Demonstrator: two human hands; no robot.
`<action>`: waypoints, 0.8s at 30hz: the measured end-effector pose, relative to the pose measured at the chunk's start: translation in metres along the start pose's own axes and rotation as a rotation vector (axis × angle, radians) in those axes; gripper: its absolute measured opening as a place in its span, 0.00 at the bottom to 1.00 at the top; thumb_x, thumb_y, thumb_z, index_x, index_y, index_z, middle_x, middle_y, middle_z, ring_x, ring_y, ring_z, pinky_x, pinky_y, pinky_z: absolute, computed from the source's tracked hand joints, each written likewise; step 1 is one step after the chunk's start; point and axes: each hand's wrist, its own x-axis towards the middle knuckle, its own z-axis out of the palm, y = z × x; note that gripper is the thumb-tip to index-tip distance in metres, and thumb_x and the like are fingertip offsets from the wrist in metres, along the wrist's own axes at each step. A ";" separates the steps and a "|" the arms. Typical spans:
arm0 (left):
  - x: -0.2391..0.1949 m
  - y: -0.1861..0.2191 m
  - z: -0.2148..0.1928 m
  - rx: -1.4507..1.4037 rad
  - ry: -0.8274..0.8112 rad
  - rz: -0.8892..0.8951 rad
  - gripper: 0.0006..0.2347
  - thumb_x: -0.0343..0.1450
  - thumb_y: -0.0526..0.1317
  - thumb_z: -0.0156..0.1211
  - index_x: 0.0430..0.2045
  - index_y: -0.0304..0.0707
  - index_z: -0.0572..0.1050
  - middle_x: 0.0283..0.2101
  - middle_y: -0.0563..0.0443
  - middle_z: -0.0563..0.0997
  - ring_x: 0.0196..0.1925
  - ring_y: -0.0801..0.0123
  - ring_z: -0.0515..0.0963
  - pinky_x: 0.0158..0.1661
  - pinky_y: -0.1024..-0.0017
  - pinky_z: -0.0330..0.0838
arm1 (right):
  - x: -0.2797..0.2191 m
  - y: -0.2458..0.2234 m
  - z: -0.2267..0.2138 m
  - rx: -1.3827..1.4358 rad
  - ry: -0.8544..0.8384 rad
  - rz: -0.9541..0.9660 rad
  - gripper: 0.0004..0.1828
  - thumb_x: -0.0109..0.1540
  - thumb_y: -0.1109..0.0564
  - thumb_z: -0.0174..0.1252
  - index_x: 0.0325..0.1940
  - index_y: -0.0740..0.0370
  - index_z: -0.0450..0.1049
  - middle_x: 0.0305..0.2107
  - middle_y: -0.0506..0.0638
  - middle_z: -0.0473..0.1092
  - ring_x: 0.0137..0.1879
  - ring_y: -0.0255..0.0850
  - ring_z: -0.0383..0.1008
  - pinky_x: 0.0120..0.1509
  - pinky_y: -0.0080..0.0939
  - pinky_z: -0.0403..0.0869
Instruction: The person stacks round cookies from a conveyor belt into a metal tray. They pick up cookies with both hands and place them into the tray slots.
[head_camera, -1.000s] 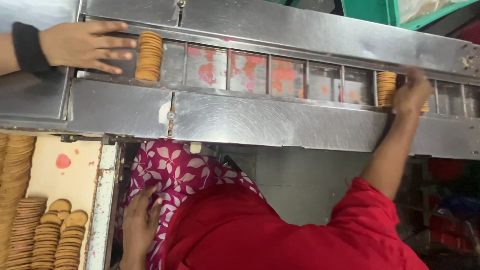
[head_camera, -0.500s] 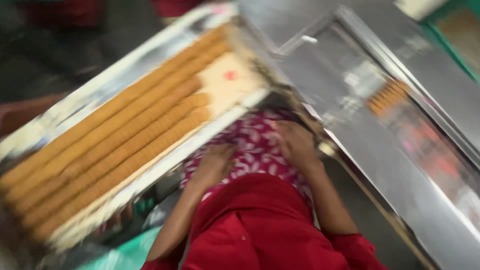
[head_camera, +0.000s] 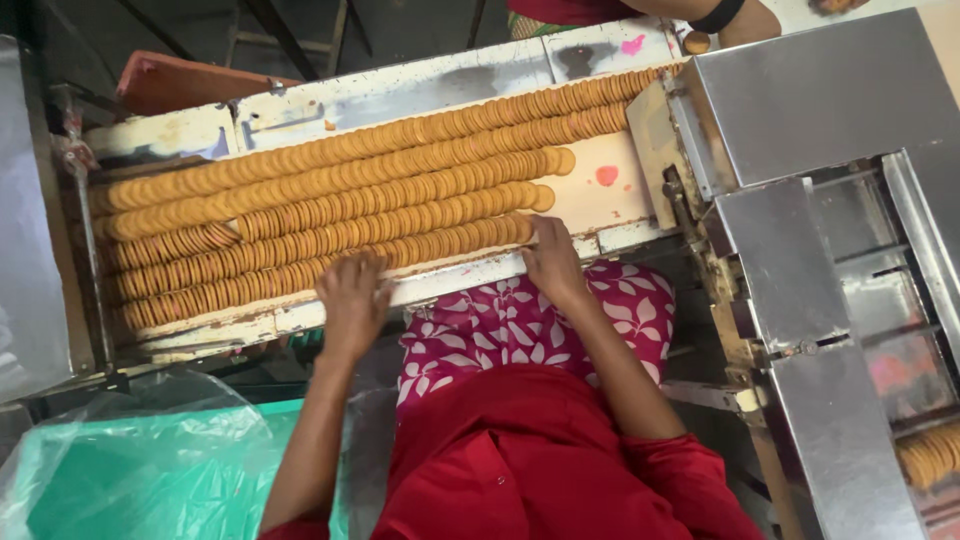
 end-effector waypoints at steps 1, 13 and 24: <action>0.003 -0.007 0.001 0.039 0.012 -0.004 0.23 0.64 0.41 0.71 0.54 0.39 0.75 0.60 0.39 0.73 0.65 0.43 0.66 0.59 0.46 0.56 | 0.002 0.000 0.000 -0.005 0.017 -0.027 0.32 0.58 0.64 0.65 0.66 0.66 0.65 0.56 0.66 0.64 0.61 0.62 0.67 0.64 0.53 0.70; 0.089 0.114 0.120 -0.018 -0.027 0.203 0.26 0.62 0.47 0.71 0.57 0.49 0.76 0.69 0.42 0.63 0.74 0.44 0.55 0.65 0.33 0.44 | 0.027 0.003 -0.014 -0.101 -0.124 -0.041 0.35 0.51 0.56 0.72 0.62 0.59 0.72 0.45 0.62 0.66 0.49 0.58 0.71 0.52 0.52 0.74; 0.101 0.087 0.125 0.008 0.038 0.223 0.20 0.67 0.52 0.66 0.49 0.44 0.77 0.71 0.42 0.64 0.76 0.46 0.55 0.69 0.32 0.42 | 0.033 0.019 -0.060 -0.435 -0.223 0.064 0.20 0.63 0.54 0.59 0.60 0.49 0.76 0.47 0.61 0.67 0.53 0.57 0.72 0.55 0.54 0.74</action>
